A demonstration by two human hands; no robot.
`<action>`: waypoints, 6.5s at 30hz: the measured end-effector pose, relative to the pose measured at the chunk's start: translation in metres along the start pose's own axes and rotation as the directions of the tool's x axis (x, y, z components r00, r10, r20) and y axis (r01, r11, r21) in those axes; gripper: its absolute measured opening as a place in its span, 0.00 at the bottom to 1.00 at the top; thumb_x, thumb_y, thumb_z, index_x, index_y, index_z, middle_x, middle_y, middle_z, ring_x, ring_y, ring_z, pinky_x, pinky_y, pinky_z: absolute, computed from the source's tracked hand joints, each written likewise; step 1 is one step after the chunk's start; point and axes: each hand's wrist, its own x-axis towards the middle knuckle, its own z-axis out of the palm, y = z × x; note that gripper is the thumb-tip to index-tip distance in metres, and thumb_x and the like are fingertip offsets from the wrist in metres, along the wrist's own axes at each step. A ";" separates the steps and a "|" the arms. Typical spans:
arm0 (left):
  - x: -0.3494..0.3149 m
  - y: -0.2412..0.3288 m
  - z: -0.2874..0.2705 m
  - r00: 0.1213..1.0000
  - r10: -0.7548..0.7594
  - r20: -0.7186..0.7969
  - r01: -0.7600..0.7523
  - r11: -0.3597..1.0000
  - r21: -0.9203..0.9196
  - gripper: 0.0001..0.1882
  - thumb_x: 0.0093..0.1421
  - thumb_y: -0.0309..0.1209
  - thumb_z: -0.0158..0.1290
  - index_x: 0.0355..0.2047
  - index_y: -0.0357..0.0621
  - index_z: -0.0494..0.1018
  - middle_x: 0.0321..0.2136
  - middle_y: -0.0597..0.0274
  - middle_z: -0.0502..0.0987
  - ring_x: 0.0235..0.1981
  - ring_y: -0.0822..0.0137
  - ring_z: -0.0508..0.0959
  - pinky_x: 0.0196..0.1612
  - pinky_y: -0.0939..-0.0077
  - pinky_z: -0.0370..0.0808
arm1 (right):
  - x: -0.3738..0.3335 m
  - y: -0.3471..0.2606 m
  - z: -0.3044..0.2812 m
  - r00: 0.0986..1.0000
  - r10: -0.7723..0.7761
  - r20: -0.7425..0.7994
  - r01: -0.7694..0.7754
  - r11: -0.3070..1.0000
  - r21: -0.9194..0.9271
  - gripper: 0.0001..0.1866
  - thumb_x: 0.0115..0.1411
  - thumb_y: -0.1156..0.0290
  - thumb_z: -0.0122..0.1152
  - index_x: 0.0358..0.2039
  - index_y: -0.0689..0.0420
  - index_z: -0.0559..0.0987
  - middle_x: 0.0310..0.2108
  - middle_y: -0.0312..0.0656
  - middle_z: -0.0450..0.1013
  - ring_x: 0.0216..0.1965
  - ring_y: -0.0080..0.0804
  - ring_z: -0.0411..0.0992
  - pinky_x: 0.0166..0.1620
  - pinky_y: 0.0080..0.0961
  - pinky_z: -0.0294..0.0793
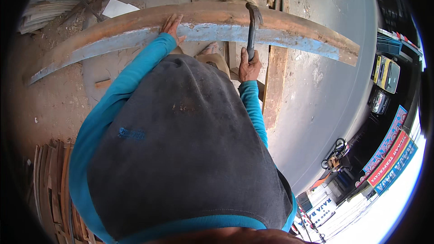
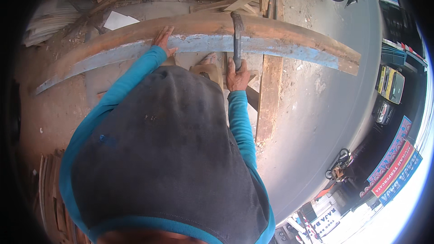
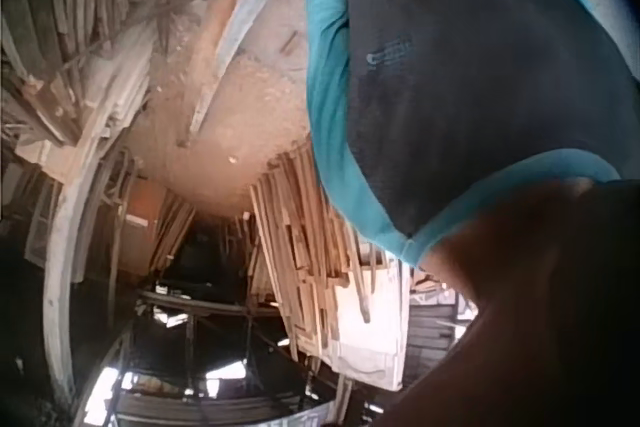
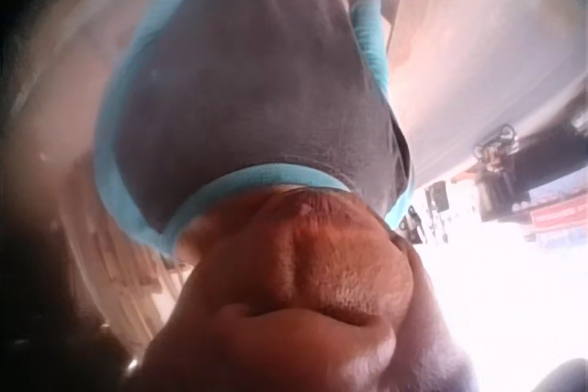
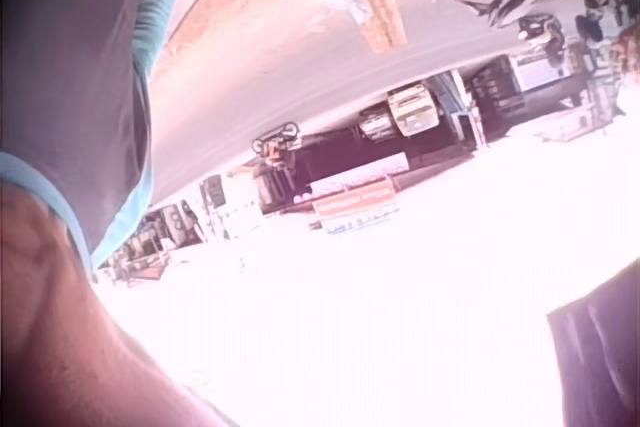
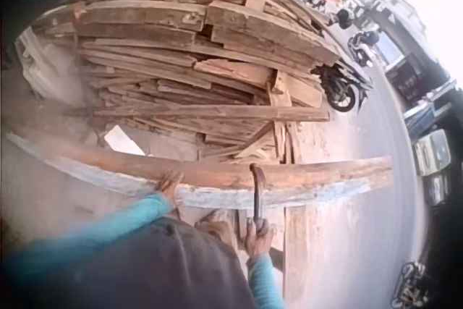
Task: The person removes nails from a curved wooden plank using a crowbar and a hammer, prying them out one by one while holding the plank steady.
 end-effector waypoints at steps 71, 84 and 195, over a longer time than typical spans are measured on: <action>-0.083 -0.161 -0.073 0.634 -0.652 0.417 0.261 -0.328 -0.908 0.27 0.59 0.34 0.52 0.55 0.30 0.63 0.48 0.45 0.73 0.49 0.56 0.75 0.53 0.64 0.75 | -0.092 0.151 -0.049 0.714 0.662 -0.230 -0.487 0.705 0.516 0.30 0.56 0.43 0.60 0.26 0.65 0.75 0.22 0.55 0.72 0.26 0.47 0.72 0.33 0.39 0.70; -0.025 -0.138 -0.088 0.897 -0.426 -0.120 0.165 0.573 -0.803 0.16 0.62 0.24 0.51 0.48 0.28 0.65 0.42 0.43 0.74 0.40 0.59 0.78 0.42 0.71 0.80 | -0.052 0.107 -0.075 0.826 0.526 -0.202 -0.389 0.792 0.471 0.31 0.55 0.43 0.60 0.36 0.64 0.77 0.29 0.57 0.74 0.36 0.49 0.74 0.42 0.41 0.71; -0.094 -0.249 0.056 0.363 -0.780 0.510 -0.090 -0.574 -0.814 0.38 0.57 0.47 0.57 0.63 0.47 0.56 0.61 0.51 0.60 0.61 0.59 0.61 0.54 0.62 0.67 | 0.000 -0.274 0.153 0.439 -0.294 0.849 -0.180 0.897 0.404 0.32 0.59 0.60 0.62 0.57 0.63 0.63 0.45 0.57 0.74 0.47 0.46 0.75 0.44 0.32 0.77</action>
